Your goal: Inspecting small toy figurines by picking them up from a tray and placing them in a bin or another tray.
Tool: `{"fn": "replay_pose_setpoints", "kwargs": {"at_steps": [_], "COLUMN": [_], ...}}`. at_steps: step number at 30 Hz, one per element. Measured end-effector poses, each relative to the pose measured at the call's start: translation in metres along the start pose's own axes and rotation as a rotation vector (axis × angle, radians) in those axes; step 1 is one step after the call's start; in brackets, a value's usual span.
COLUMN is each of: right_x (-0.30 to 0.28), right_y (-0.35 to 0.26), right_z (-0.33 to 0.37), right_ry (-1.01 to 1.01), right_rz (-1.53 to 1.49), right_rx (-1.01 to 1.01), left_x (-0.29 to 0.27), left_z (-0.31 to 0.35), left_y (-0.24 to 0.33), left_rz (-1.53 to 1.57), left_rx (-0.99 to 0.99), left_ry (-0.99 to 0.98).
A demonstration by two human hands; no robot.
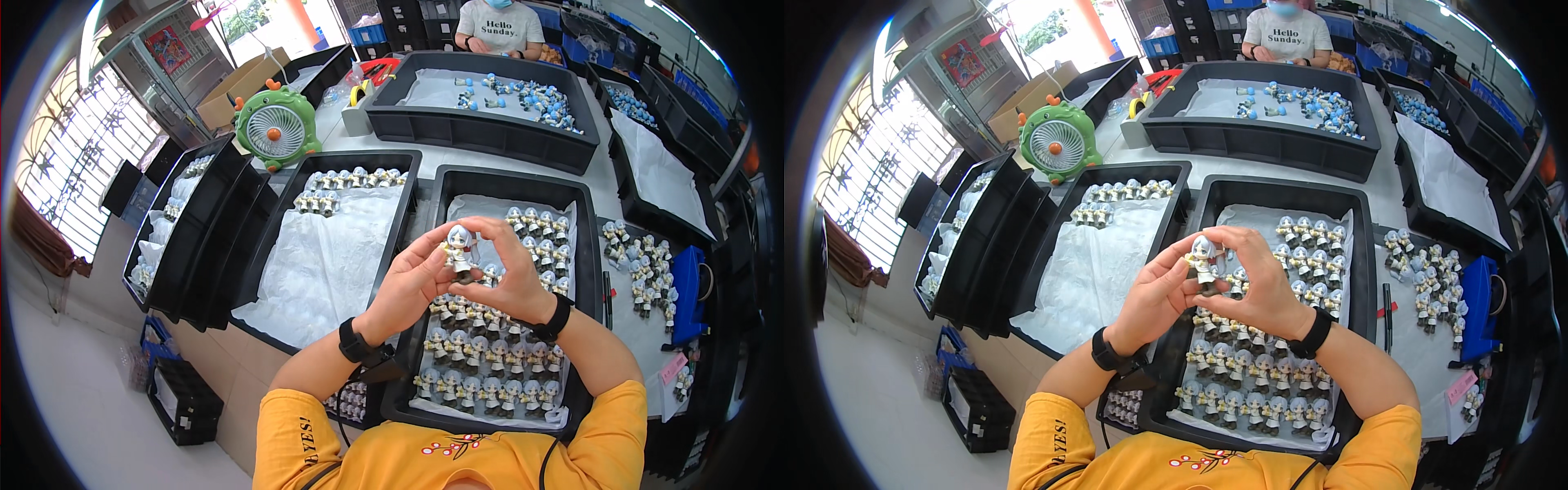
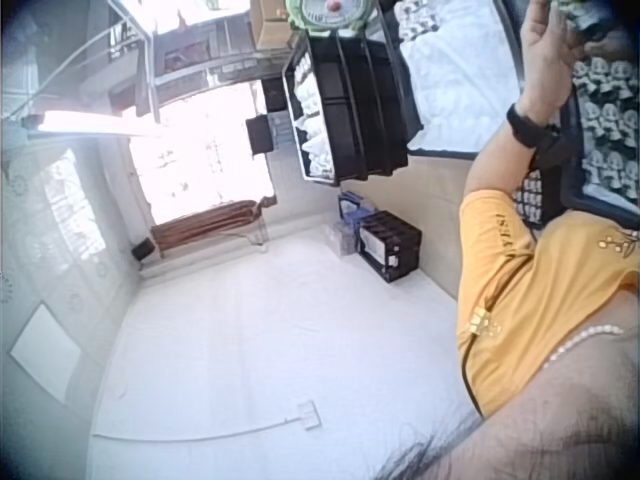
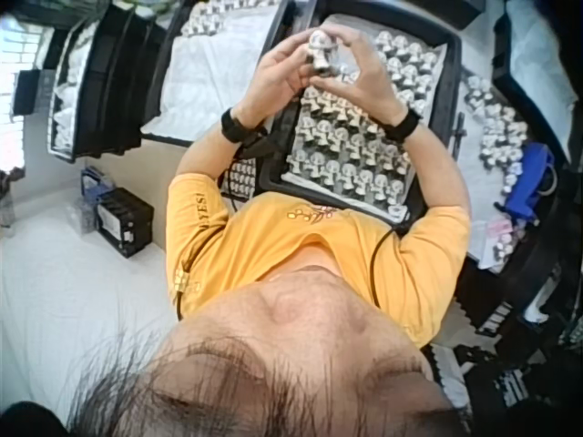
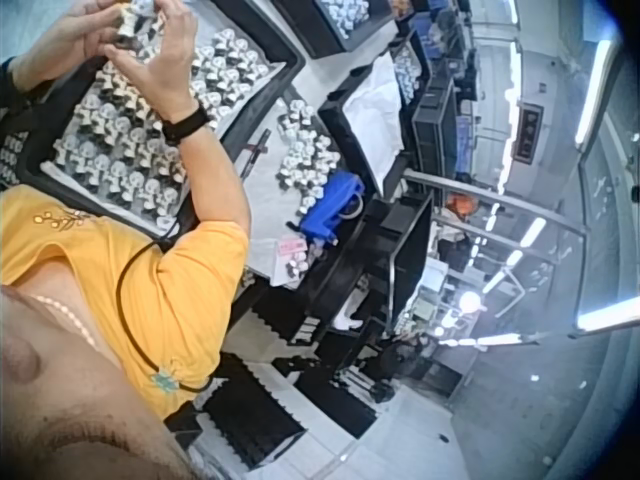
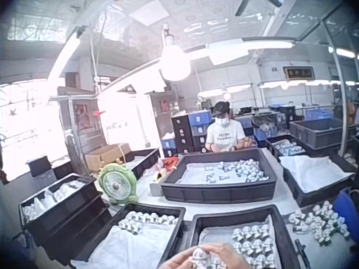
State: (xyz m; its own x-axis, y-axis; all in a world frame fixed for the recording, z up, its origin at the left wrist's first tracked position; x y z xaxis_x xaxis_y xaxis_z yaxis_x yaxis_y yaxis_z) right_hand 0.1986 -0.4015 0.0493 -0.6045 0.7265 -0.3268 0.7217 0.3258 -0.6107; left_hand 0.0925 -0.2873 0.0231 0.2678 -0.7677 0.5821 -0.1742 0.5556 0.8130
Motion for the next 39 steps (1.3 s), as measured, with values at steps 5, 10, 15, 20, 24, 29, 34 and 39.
{"fn": "replay_pose_setpoints", "kwargs": {"at_steps": [5,10,15,20,24,29,34,39], "right_x": [0.004,0.006,0.013,0.008,0.008,0.007,0.007,0.001], "right_y": [0.000,-0.002,-0.003,-0.004,0.000,0.000,0.001,0.015], "right_z": [0.000,0.000,0.005,0.003,0.002,0.002,0.002,0.003], "right_ry": [0.042,0.025,-0.032,-0.023,-0.050,-0.078,-0.109,0.000], "right_rz": [0.109,0.142,0.118,-0.061,-0.070,-0.077,-0.110,-0.270], "right_rx": [-0.113,-0.155,-0.111,0.035,0.034,0.044,0.108,0.167], "left_x": [-0.005,-0.004,-0.001,0.004,0.004,0.003,0.004,0.004], "left_z": [0.000,-0.002,-0.001,-0.001,0.000,0.000,0.000,-0.001], "left_y": [-0.007,-0.012,-0.010,-0.005,-0.002,-0.003,-0.002,-0.004], "left_rz": [-0.167,-0.110,-0.109,0.108,0.098,0.083,0.070,0.035], "left_rx": [0.058,0.040,-0.036,-0.108,-0.112,-0.108,-0.100,-0.087], "left_ry": [0.156,0.088,-0.007,-0.127,-0.151,-0.154,-0.158,-0.128]}}
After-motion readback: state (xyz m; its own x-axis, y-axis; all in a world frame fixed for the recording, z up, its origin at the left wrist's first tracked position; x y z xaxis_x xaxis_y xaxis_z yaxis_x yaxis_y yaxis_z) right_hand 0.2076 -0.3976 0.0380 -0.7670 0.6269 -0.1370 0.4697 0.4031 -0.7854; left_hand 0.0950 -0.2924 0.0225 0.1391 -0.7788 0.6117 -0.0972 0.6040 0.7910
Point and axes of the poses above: each hand's wrist, its own z-axis away from the middle knuckle, its own x-axis out of the palm, y = z × x, the point moved 4 cm from there along -z, towards the middle knuckle, and after that the axes turned 8 degrees about y, right-handed, at the moved point
